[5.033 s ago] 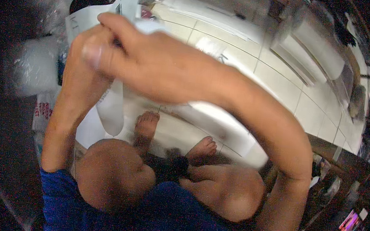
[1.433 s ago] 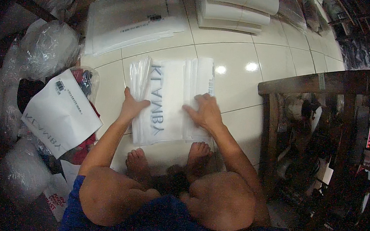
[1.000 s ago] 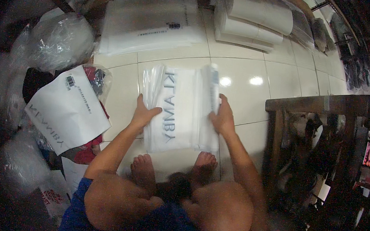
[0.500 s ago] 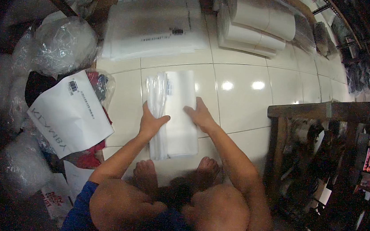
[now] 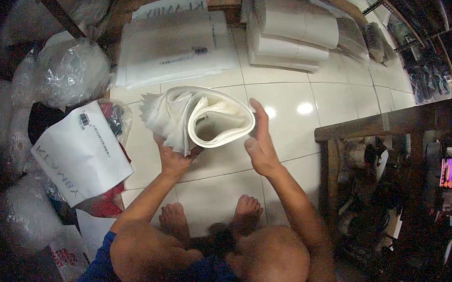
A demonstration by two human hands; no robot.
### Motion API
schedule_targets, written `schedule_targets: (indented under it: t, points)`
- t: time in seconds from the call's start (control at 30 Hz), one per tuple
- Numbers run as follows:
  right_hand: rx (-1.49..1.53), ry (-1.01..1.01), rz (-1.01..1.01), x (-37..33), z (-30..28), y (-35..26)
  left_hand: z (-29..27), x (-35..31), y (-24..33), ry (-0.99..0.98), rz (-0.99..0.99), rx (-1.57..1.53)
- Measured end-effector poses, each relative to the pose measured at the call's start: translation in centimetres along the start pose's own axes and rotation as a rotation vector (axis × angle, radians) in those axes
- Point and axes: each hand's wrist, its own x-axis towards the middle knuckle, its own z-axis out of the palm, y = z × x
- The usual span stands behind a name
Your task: The person sits on the floor and repeatedly picks up white poly mailers, aligns them, and stacks them into a neat pile. The person handles the packages one by one, occasionally adjusting the stack to keep it aligned.
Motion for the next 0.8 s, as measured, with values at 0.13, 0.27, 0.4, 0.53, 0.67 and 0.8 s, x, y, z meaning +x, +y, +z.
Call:
schedule_targets:
  t: [0.13, 0.27, 0.4, 0.53, 0.67, 0.8]
  points:
    - [-0.201, -0.079, -0.137, 3.1, -1.6, -7.2, 0.1, 0.3, -0.6, -0.049, 0.090, 0.069]
    - [-0.862, -0.326, -0.472, 7.4, 1.3, -13.1, 0.4, -0.9, -3.0, -0.079, 0.081, -0.015]
    - [-1.090, -0.388, -0.437, 7.9, 5.9, -11.0, 1.2, -1.0, -3.6, -0.052, -0.051, -0.356]
    - [-1.064, -0.351, -0.453, 8.2, 7.2, -10.8, 1.0, 0.3, -3.6, -0.051, 0.033, -0.271]
    - [-1.061, -0.384, -0.424, 8.4, 7.6, -10.3, 1.0, 0.7, -4.0, -0.065, 0.070, -0.233]
    - [-1.029, -0.405, -0.452, 8.3, 7.4, -11.8, 0.1, 0.4, -4.2, -0.097, 0.101, -0.156]
